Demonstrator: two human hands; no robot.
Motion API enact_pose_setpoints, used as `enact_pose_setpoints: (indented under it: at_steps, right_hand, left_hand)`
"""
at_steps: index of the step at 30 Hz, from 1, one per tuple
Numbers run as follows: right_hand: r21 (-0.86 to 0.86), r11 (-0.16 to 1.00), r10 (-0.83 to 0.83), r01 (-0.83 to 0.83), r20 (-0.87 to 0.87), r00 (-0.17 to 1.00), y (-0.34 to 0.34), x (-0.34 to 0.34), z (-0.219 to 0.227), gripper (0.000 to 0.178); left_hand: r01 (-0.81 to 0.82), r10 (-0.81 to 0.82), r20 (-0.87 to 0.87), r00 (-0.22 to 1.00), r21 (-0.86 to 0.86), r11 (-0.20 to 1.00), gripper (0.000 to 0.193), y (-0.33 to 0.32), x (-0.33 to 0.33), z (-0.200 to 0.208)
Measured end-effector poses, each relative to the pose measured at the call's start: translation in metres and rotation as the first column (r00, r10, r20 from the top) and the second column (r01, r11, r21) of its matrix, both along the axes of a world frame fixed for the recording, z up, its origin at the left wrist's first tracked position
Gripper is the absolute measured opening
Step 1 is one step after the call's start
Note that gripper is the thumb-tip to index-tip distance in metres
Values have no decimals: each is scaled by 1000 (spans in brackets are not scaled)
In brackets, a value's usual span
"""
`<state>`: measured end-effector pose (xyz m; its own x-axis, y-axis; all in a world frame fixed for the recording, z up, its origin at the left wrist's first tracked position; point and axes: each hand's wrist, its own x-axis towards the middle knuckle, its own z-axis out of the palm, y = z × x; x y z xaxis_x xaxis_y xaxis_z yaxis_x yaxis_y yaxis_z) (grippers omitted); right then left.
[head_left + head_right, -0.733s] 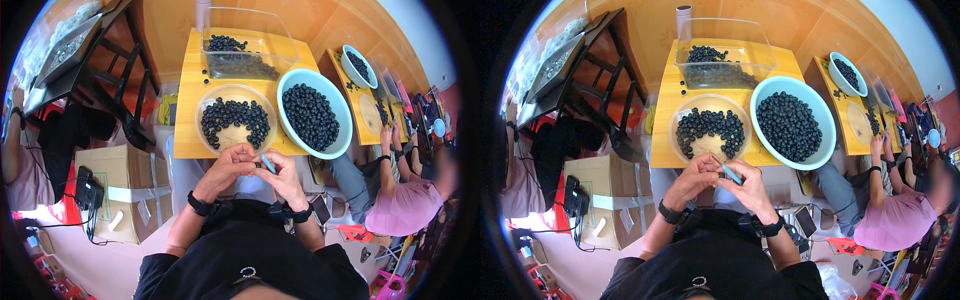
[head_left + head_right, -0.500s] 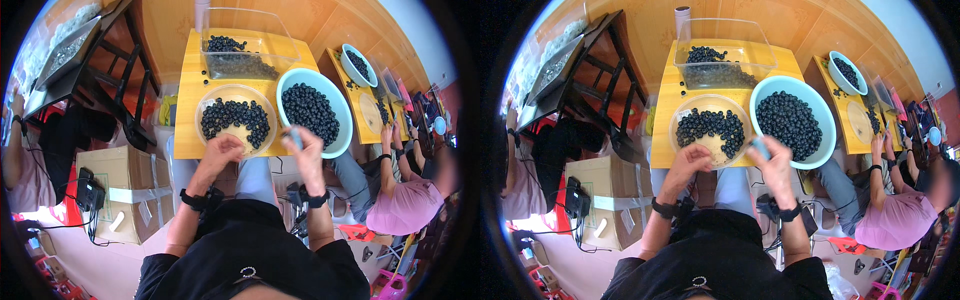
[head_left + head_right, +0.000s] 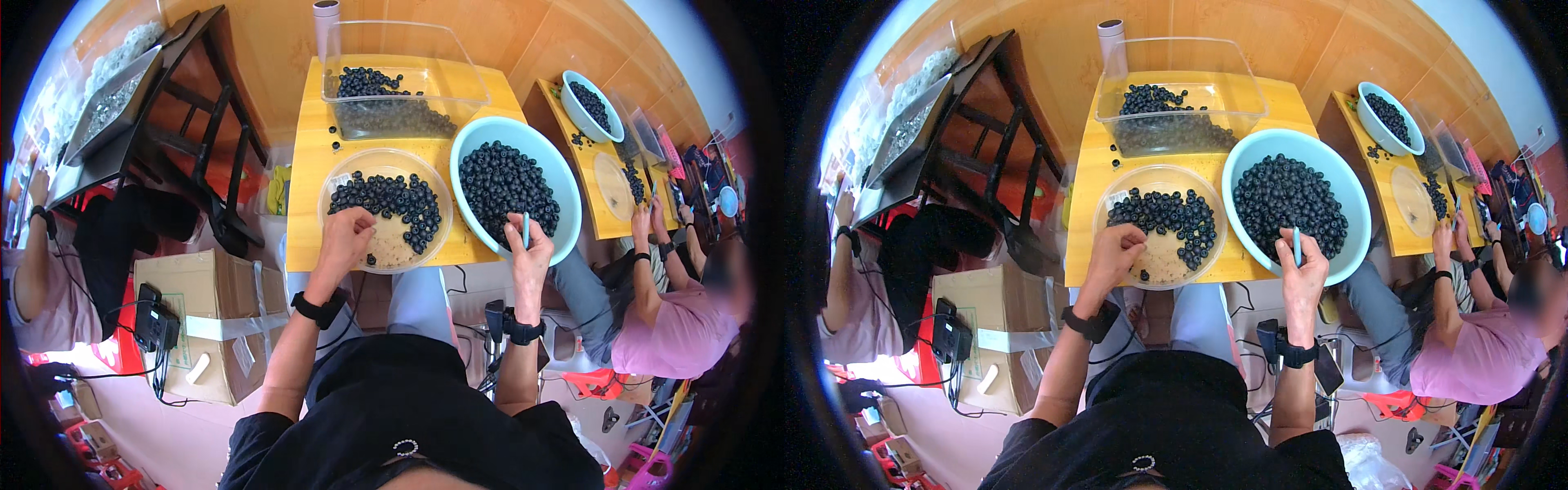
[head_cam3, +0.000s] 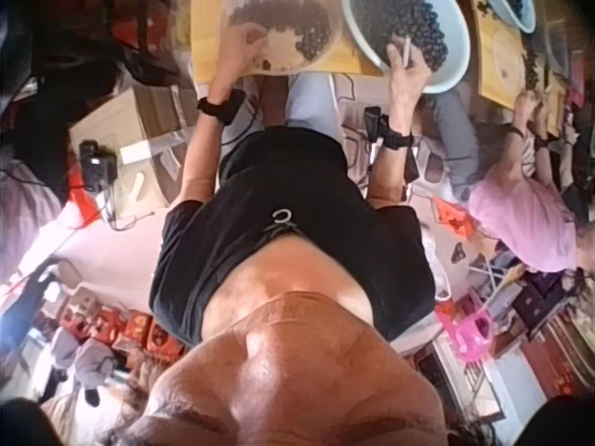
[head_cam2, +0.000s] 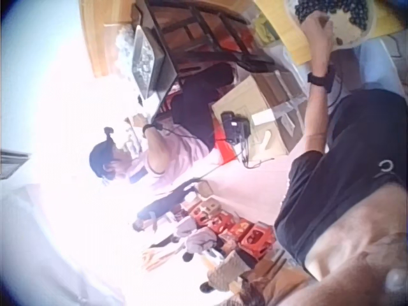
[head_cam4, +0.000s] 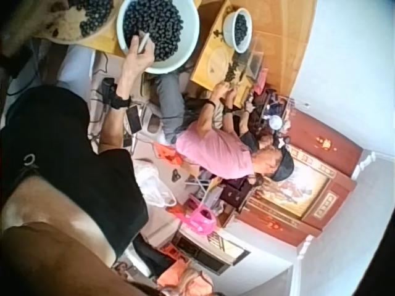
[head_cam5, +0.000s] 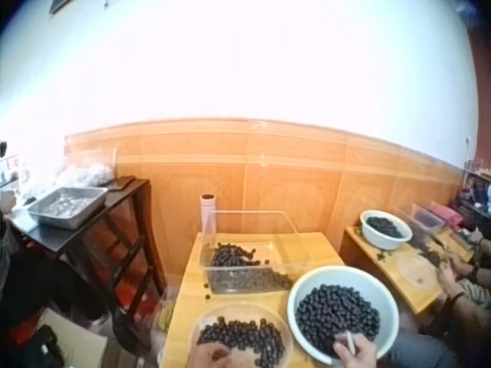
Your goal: Sorting and inspecting small black spherical plastic components into containers using hands and a small probing tool.
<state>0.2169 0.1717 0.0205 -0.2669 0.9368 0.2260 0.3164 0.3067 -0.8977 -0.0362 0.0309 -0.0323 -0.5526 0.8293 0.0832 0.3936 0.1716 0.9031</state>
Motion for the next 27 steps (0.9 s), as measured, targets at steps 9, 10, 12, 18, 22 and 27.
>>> enact_pose_setpoints:
  at_steps: [9, 10, 12, 18, 22, 27]
  right_hand:
    - [81, 996, -29, 30, -19, 999, -2, -2, 1, 12]
    - [82, 996, -34, 36, -22, 999, -3, -2, 2, 11]
    - [108, 993, -43, 46, -32, 999, -3, -4, 2, 10]
    - [149, 988, -42, 47, -38, 998, -7, -6, 3, 8]
    - [159, 986, -40, 45, -38, 998, -6, -3, 0, 8]
    - [90, 995, -46, 49, -39, 998, -9, -4, 2, 13]
  left_hand:
    - [219, -296, -223, 929, -314, 924, 16, -2, 6, 17]
    - [236, -351, -283, 893, -369, 899, 15, 0, 6, 17]
    - [226, -371, -318, 873, -409, 884, 15, 1, 10, 18]
    - [190, -354, -436, 827, -376, 907, 15, 0, 18, 7]
    - [221, -306, -502, 809, -223, 949, 16, -4, 18, -3]
    - [238, -281, -156, 947, -248, 939, 14, 2, 14, 8]
